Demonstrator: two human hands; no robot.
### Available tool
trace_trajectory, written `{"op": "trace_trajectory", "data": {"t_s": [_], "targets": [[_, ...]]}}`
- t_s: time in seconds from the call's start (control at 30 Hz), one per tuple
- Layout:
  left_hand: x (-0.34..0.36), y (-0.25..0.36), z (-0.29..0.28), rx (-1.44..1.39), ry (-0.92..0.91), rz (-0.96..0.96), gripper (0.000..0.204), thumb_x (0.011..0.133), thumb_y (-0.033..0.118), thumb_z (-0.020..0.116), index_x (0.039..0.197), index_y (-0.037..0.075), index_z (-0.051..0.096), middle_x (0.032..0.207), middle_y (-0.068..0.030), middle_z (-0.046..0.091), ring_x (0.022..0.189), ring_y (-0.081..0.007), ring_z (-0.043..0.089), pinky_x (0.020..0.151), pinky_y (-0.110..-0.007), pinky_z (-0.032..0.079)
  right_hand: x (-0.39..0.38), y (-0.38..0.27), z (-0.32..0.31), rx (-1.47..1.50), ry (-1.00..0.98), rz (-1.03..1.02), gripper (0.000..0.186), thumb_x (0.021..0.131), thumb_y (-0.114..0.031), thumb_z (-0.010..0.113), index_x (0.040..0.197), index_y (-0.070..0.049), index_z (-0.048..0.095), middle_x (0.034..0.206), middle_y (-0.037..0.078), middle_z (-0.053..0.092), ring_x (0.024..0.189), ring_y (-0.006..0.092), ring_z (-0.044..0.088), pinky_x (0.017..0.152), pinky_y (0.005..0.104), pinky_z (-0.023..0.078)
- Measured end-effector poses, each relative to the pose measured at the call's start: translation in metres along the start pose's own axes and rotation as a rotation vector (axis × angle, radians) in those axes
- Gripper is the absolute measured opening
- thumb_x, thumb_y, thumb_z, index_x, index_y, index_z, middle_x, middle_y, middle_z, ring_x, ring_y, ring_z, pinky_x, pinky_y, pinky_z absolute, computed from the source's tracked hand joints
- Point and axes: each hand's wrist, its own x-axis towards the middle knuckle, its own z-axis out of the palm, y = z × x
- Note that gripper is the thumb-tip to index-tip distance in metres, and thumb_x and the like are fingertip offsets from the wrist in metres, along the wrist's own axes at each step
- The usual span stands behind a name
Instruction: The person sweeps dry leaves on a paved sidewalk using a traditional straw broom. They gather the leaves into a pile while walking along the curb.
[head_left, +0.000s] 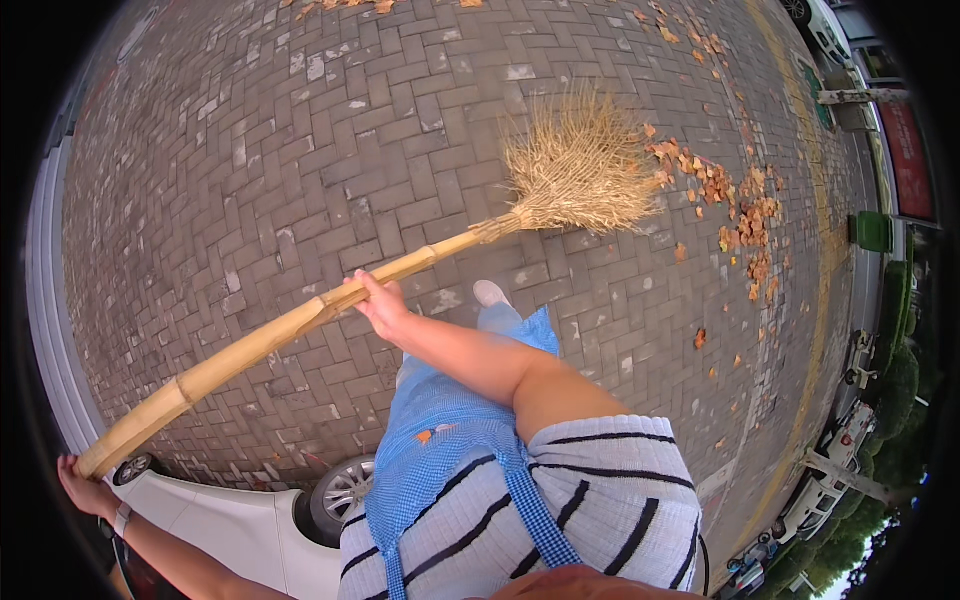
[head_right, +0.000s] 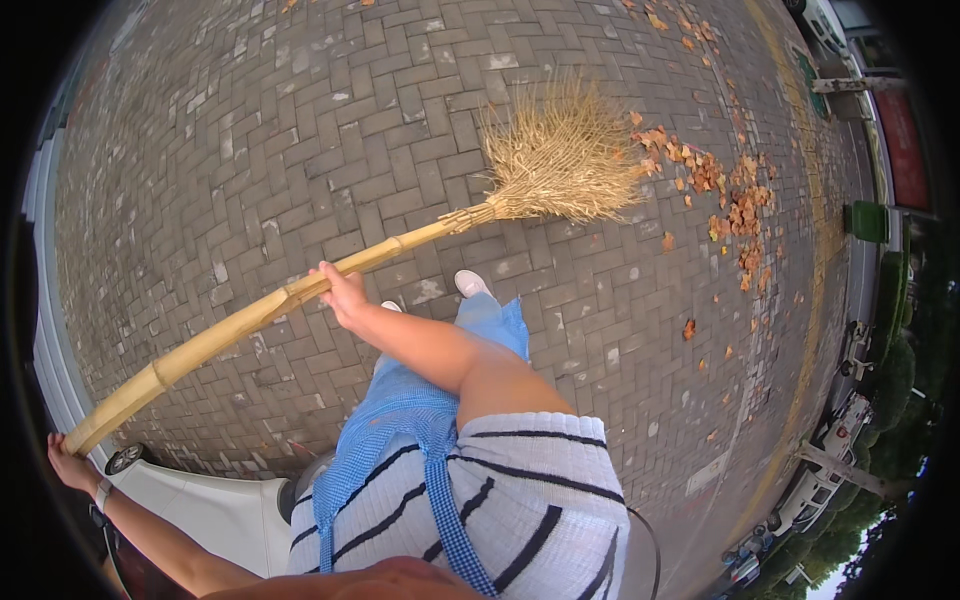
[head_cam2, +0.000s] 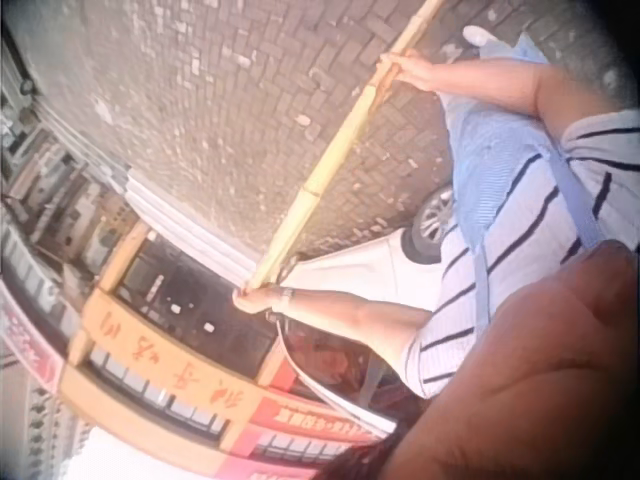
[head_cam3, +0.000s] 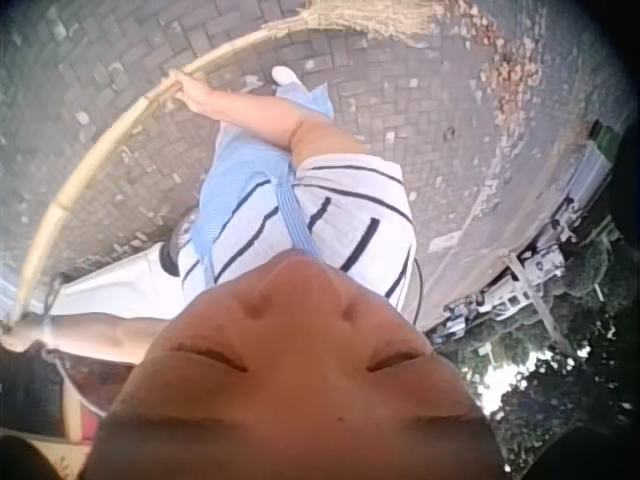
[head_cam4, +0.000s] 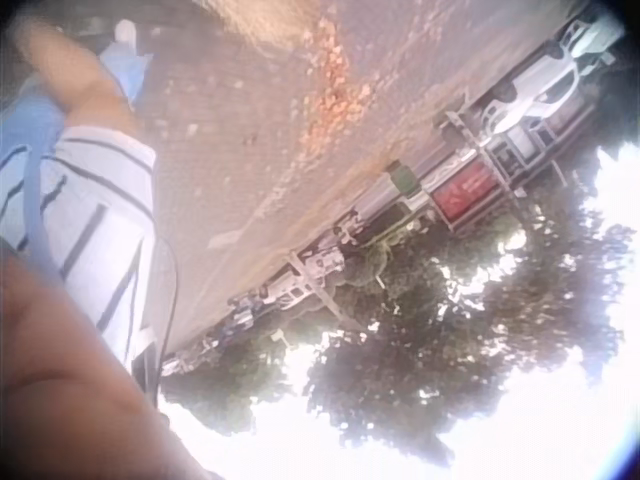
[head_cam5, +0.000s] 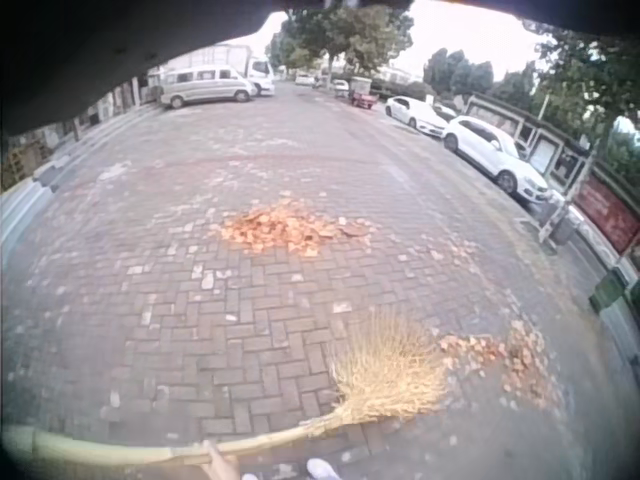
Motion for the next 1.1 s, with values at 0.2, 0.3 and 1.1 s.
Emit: {"op": "trace_trajectory", "data": {"t_s": [0.2,0.3,1.1], "targets": [[-0.378,0.026,0.293,-0.162,-0.488,-0.084,0.016,0.083,0.002,0.039,0.082,0.000,0.055,0.070,-0.0040,0.053,0.066,-0.0104,0.049,0.064,-0.024,0.042,-0.025,-0.304,-0.316,0.060,0.703,-0.232,0.008,0.083,-0.009,0.046,0.088,-0.004,0.043,0.076,0.010,0.051,0.068,0.0220,0.051,0.067,0.0368,0.050],[-0.486,0.048,0.297,-0.207,-0.639,-0.069,0.016,0.084,0.001,0.039,0.083,-0.001,0.054,0.072,-0.0057,0.055,0.066,-0.0102,0.050,0.064,-0.024,0.042,-0.109,-0.392,-0.372,0.097,0.887,-0.370,0.003,0.077,-0.005,0.042,0.078,-0.003,0.040,0.063,0.007,0.047,0.055,0.0193,0.048,0.057,0.0335,0.050],[-0.303,-0.056,0.102,0.191,0.373,-0.047,0.019,0.081,0.009,0.042,0.086,-0.002,0.055,0.069,-0.0106,0.052,0.066,-0.0206,0.052,0.064,-0.029,0.044,0.197,-0.130,0.050,-0.211,0.400,0.041,0.009,0.068,-0.007,0.050,0.064,-0.004,0.043,0.059,0.008,0.045,0.051,0.0188,0.049,0.048,0.0335,0.047]]}}
